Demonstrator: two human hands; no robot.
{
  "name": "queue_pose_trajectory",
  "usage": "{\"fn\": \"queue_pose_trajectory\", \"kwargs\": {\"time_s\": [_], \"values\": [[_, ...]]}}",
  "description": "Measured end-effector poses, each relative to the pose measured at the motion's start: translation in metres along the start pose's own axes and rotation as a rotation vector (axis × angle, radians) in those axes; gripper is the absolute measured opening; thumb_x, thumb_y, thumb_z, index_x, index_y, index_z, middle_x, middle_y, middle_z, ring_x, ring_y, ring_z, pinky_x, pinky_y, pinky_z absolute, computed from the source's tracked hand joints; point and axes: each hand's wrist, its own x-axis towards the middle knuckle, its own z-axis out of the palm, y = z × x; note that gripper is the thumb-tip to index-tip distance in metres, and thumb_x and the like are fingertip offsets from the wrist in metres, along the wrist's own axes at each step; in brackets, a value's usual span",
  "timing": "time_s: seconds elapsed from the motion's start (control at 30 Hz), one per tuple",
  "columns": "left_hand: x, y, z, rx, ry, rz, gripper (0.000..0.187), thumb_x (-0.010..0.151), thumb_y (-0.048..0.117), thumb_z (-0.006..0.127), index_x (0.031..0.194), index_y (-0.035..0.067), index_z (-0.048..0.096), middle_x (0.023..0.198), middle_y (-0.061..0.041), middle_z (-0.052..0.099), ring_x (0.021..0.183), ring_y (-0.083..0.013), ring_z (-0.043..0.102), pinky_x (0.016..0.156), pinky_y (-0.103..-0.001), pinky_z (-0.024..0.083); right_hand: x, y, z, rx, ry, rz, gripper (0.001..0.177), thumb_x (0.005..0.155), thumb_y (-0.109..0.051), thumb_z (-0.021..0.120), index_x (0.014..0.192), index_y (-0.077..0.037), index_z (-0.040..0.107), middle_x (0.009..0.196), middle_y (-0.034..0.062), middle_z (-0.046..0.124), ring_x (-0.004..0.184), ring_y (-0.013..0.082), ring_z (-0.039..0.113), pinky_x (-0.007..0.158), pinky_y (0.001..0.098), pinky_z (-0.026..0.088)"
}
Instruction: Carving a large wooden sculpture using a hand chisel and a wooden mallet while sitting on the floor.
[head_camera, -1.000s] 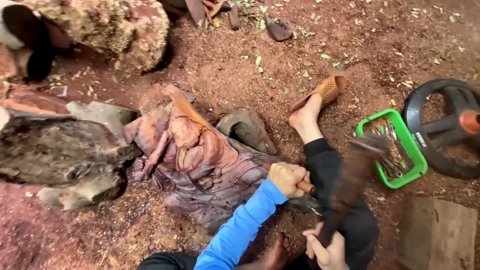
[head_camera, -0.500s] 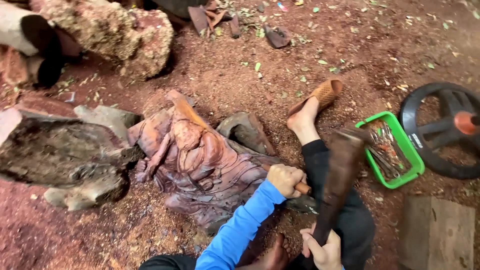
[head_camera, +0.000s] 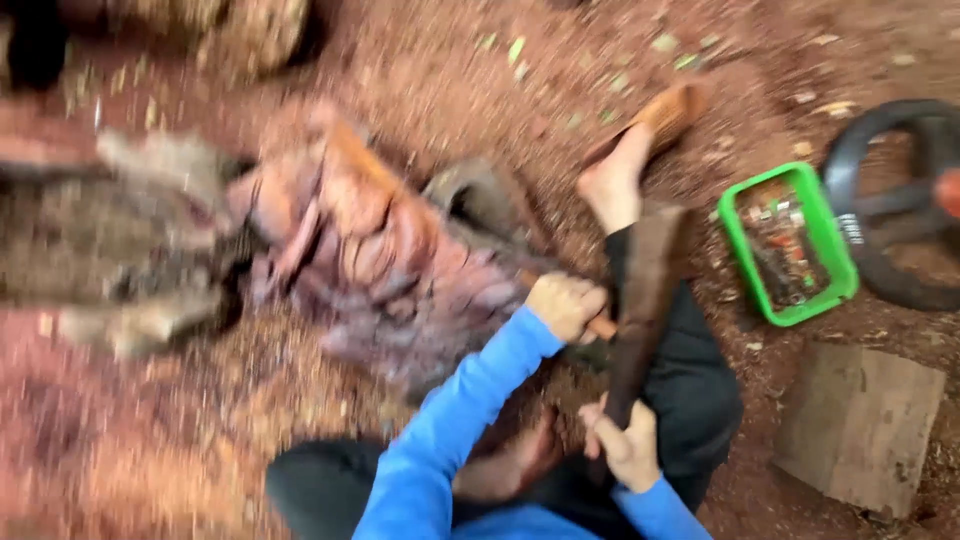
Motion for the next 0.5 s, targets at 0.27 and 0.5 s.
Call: {"fn": "queue_pose_trajectory", "kwargs": {"time_s": [0.27, 0.5], "values": [[-0.014, -0.019, 0.011, 0.069, -0.034, -0.057, 0.032, 0.066, 0.033, 0.078, 0.081, 0.014, 0.057, 0.072, -0.004, 0.062, 0.068, -0.0291, 0.066, 0.068, -0.043, 0.053, -0.004, -0.003, -0.004, 0.038, -0.078, 0.043, 0.015, 0.083, 0.005, 0.06, 0.097, 0.002, 0.055, 0.09, 0.0246, 0.07, 0.042, 0.0199, 0.051, 0.042, 0.0336, 0.049], [-0.006, 0.01, 0.006, -0.028, 0.026, -0.016, 0.035, 0.065, 0.03, 0.08, 0.091, 0.018, 0.061, 0.081, -0.001, 0.062, 0.073, -0.0243, 0.066, 0.07, -0.039, 0.051, -0.024, -0.029, -0.038, -0.071, 0.029, -0.139, 0.019, 0.083, 0.004, 0.055, 0.102, 0.003, 0.053, 0.078, 0.0204, 0.063, 0.046, 0.0211, 0.053, 0.049, 0.0303, 0.049]]}}
